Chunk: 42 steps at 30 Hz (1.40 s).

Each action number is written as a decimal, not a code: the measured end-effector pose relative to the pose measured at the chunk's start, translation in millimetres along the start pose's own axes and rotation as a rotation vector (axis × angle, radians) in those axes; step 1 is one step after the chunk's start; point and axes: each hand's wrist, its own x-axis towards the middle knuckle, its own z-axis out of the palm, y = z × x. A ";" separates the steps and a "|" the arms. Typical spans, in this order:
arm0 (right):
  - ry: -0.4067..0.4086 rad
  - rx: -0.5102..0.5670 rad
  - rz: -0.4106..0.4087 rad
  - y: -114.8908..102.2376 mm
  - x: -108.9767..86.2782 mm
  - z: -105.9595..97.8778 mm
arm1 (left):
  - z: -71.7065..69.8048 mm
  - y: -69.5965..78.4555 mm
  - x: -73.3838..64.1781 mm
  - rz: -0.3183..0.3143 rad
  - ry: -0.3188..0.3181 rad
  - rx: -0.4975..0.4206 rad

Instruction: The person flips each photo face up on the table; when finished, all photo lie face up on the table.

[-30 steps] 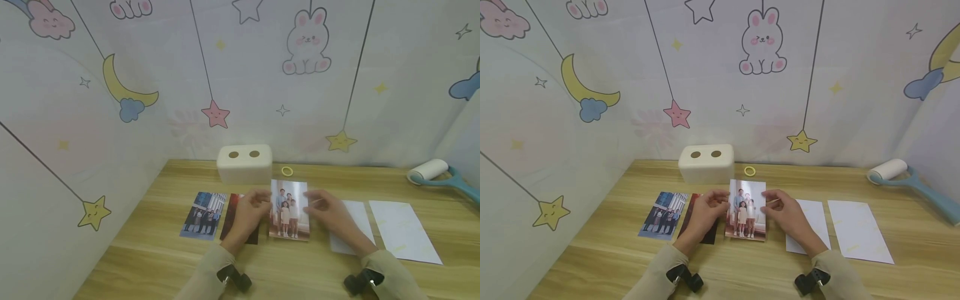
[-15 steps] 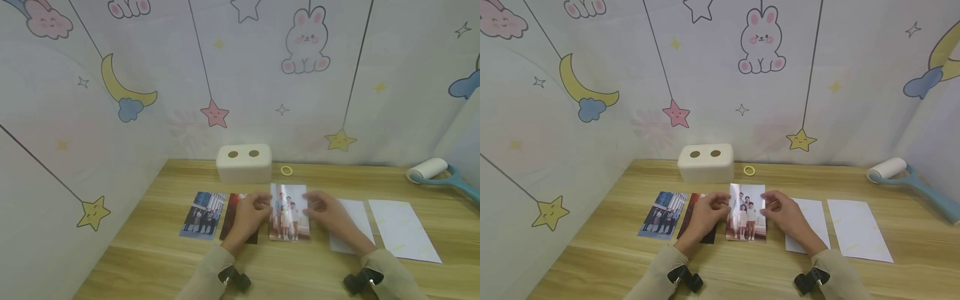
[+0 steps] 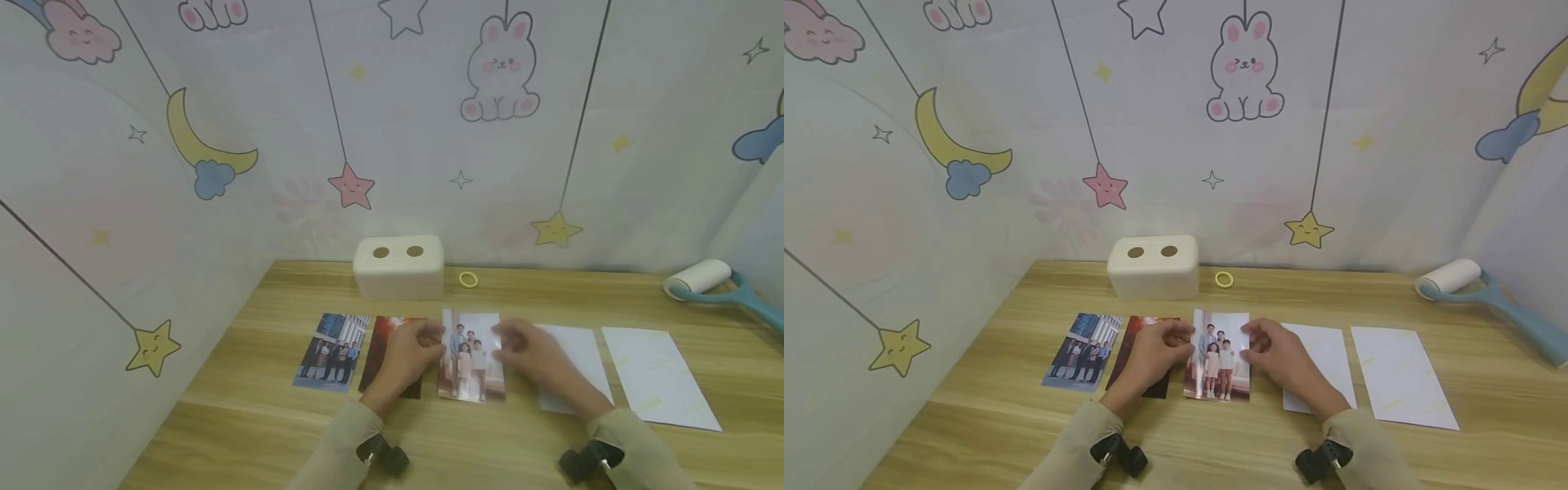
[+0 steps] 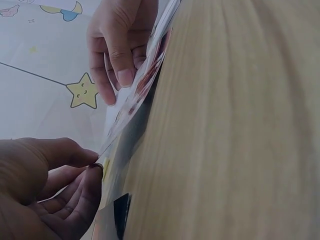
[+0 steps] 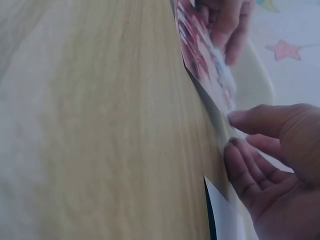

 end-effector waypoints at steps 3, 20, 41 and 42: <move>-0.005 -0.002 -0.010 -0.6 -1.2 1.1 | 0.0 -0.6 -1.0 -0.003 -0.033 0.024; 0.018 -0.059 -0.092 0.6 -0.9 8.1 | 4.8 3.3 -2.1 0.063 -0.042 0.194; 0.022 -0.147 -0.120 -2.0 -0.7 10.3 | 3.2 9.5 -5.7 0.130 -0.026 0.316; 0.022 -0.146 -0.119 -2.5 -1.0 10.3 | 3.3 9.2 -5.8 0.130 -0.026 0.314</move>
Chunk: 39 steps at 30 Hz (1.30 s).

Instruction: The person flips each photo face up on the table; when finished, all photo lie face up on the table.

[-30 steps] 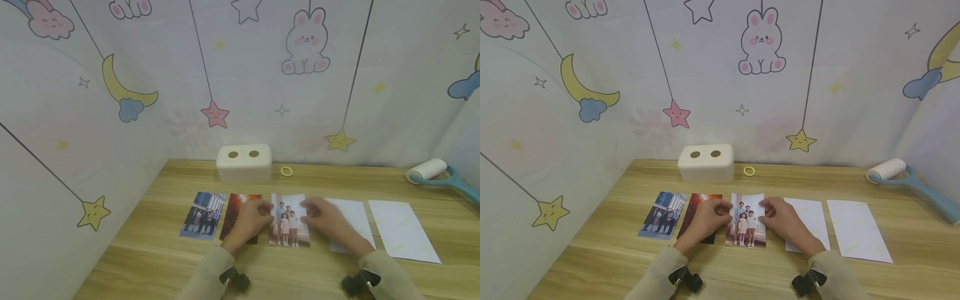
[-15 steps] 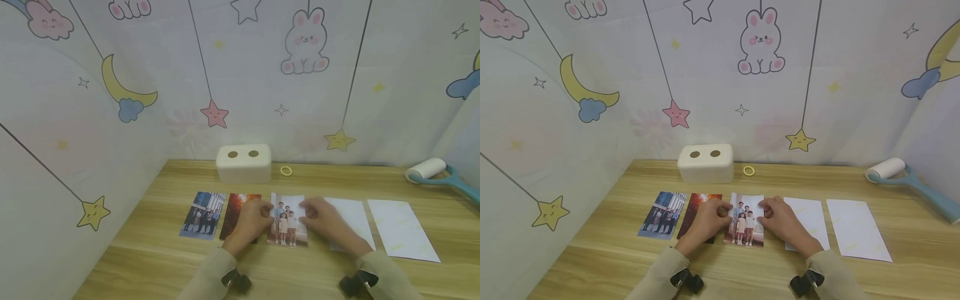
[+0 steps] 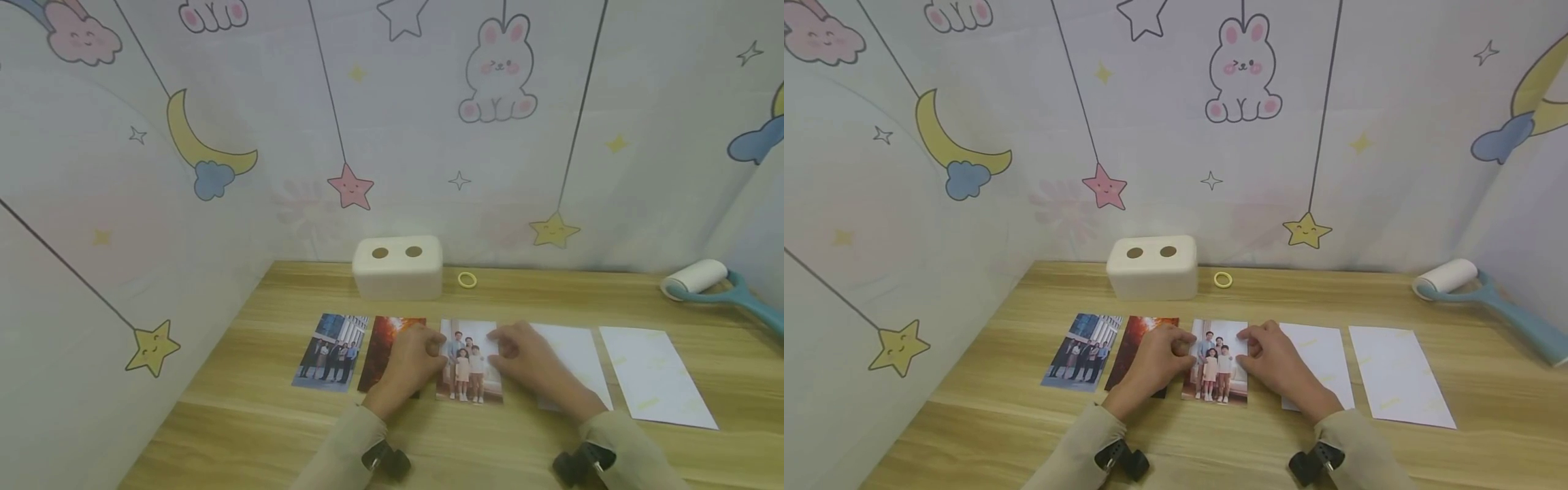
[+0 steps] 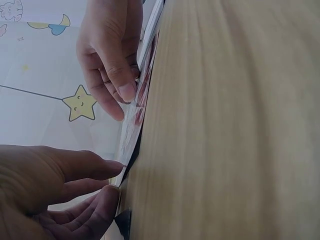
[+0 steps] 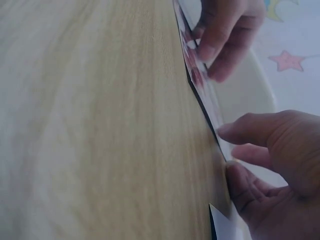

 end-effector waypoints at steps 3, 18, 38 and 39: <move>-0.001 0.003 0.003 -1.5 0.3 0.2 | -0.3 -0.8 0.0 0.002 0.004 -0.005; 0.048 0.004 -0.006 3.7 0.8 -2.3 | 1.7 2.1 -1.5 -0.002 0.016 -0.089; 0.064 0.070 0.091 20.9 -13.9 -62.3 | 29.5 42.1 8.2 0.009 -0.026 -0.354; 0.061 0.065 0.096 22.8 -14.8 -65.8 | 31.6 44.5 9.0 -0.002 -0.041 -0.354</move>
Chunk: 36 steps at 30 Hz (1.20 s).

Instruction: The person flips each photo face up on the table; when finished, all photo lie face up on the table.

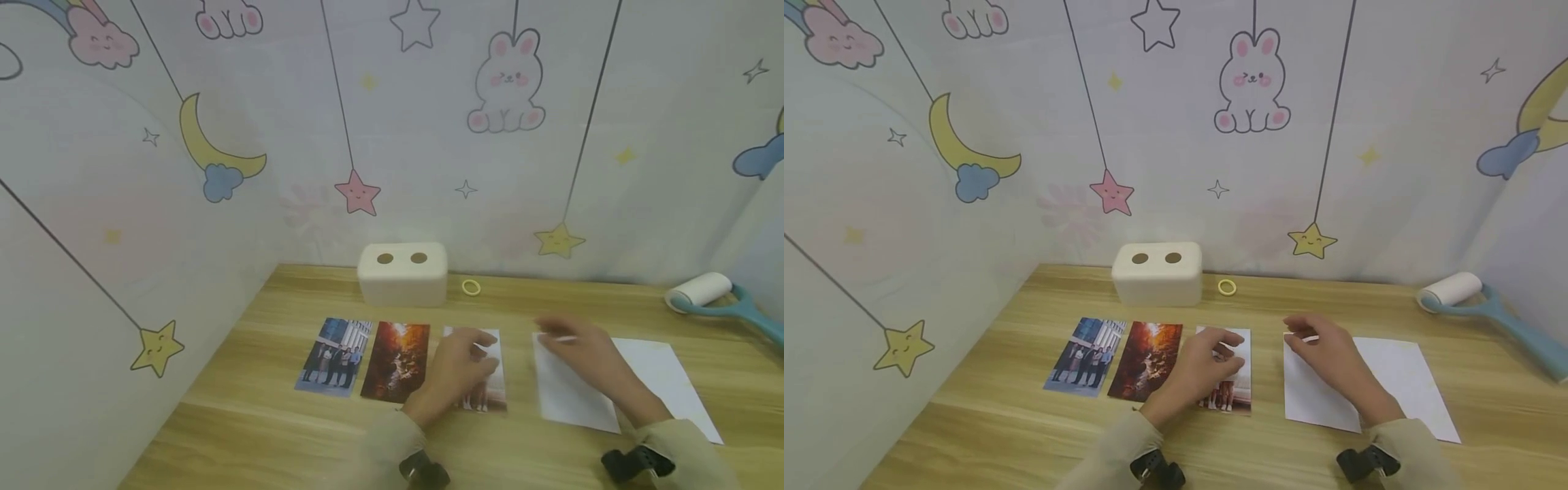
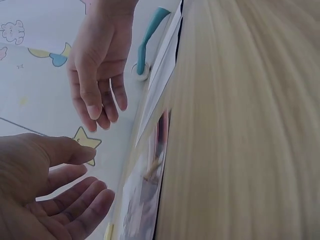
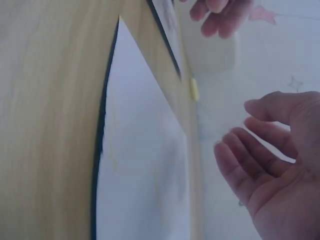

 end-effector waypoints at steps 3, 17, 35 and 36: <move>-0.006 -0.021 0.003 6.1 -1.9 -10.9 | 8.8 4.3 2.0 0.007 -0.028 0.022; 0.025 -0.103 -0.023 42.8 -17.8 -43.2 | 38.9 21.9 7.2 0.025 -0.115 0.071; 0.025 -0.152 -0.002 64.0 -29.9 -47.8 | 57.1 37.3 6.3 0.074 -0.267 0.314; 0.022 -0.153 -0.001 64.5 -29.9 -47.5 | 57.4 37.5 6.2 0.075 -0.271 0.318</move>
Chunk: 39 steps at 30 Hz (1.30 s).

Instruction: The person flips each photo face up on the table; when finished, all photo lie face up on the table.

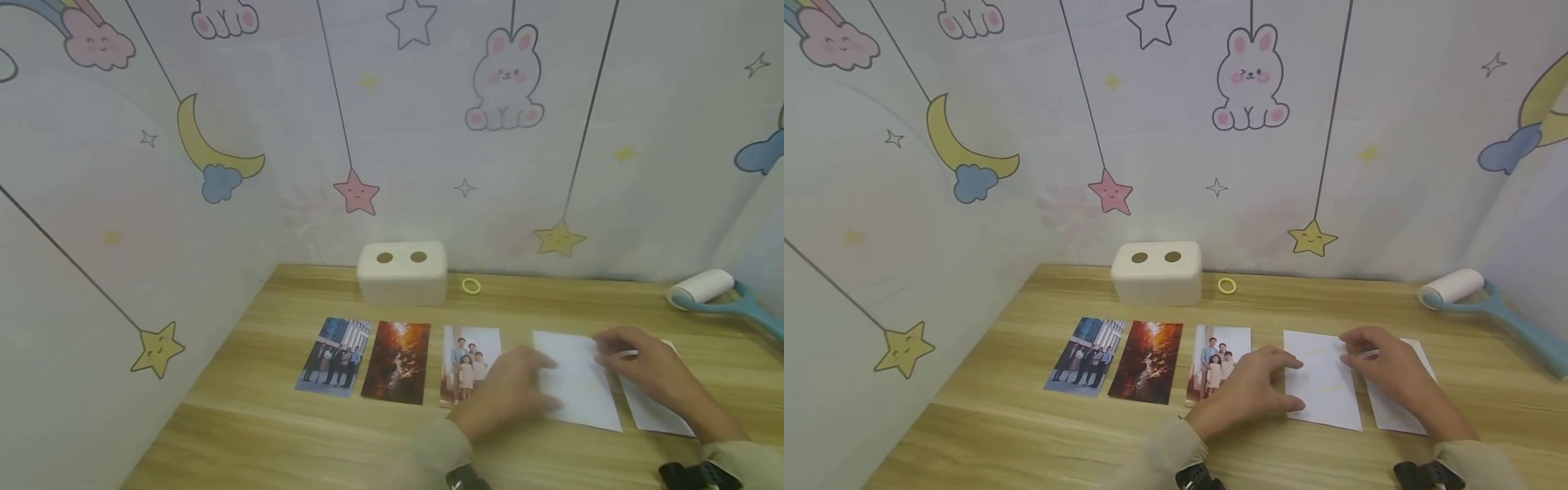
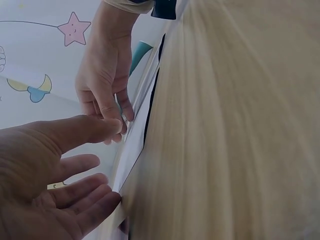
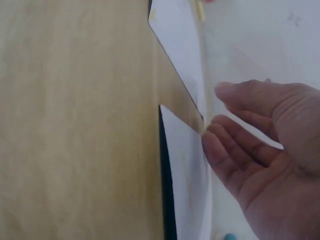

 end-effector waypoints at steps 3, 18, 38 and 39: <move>-0.012 0.003 0.003 2.1 -0.5 0.6 | 1.2 1.2 0.5 0.015 -0.013 0.019; -0.018 0.015 0.010 9.7 0.6 7.1 | 12.2 -0.5 -1.7 0.027 -0.033 0.140; -0.060 -0.010 -0.005 15.2 -0.9 3.4 | 8.7 -13.2 -2.2 0.110 -0.017 0.063; -0.066 -0.004 -0.014 16.3 -0.8 3.0 | 8.2 -14.3 -2.3 0.105 -0.018 0.040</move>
